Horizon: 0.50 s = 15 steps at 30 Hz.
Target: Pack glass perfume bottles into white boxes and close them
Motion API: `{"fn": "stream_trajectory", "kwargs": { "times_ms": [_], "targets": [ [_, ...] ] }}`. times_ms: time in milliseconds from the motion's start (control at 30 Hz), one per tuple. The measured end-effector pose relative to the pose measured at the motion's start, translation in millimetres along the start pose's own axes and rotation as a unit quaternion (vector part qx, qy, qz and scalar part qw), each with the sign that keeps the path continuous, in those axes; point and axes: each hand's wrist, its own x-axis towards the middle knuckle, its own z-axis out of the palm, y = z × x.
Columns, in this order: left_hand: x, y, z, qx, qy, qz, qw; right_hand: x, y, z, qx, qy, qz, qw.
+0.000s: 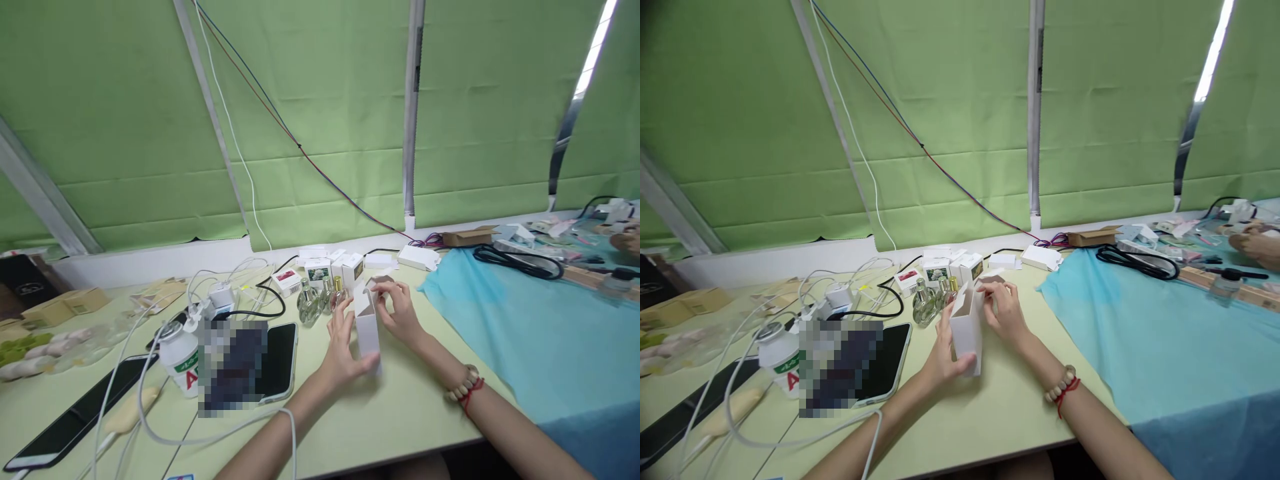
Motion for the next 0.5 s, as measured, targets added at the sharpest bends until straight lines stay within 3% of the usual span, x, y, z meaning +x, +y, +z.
{"fn": "stream_trajectory", "kwargs": {
  "times_ms": [133, 300, 400, 500],
  "targets": [
    [-1, -2, -2.2, -0.013, -0.042, -0.002, 0.999, 1, -2, 0, 0.068, 0.027, 0.008, 0.997],
    [-1, -8, -6.0, -0.045, -0.074, 0.010, 0.996, 2, -1, 0, 0.151, -0.015, 0.043, 0.987],
    [-1, -12, -4.7, -0.051, -0.070, -0.009, 0.996, 1, -3, 2, 0.166, -0.026, 0.109, 0.980],
    [0, -12, -1.8, -0.053, -0.042, -0.051, 0.996, -1, -8, 6, 0.267, -0.089, 0.218, 0.935]
  ]
}}
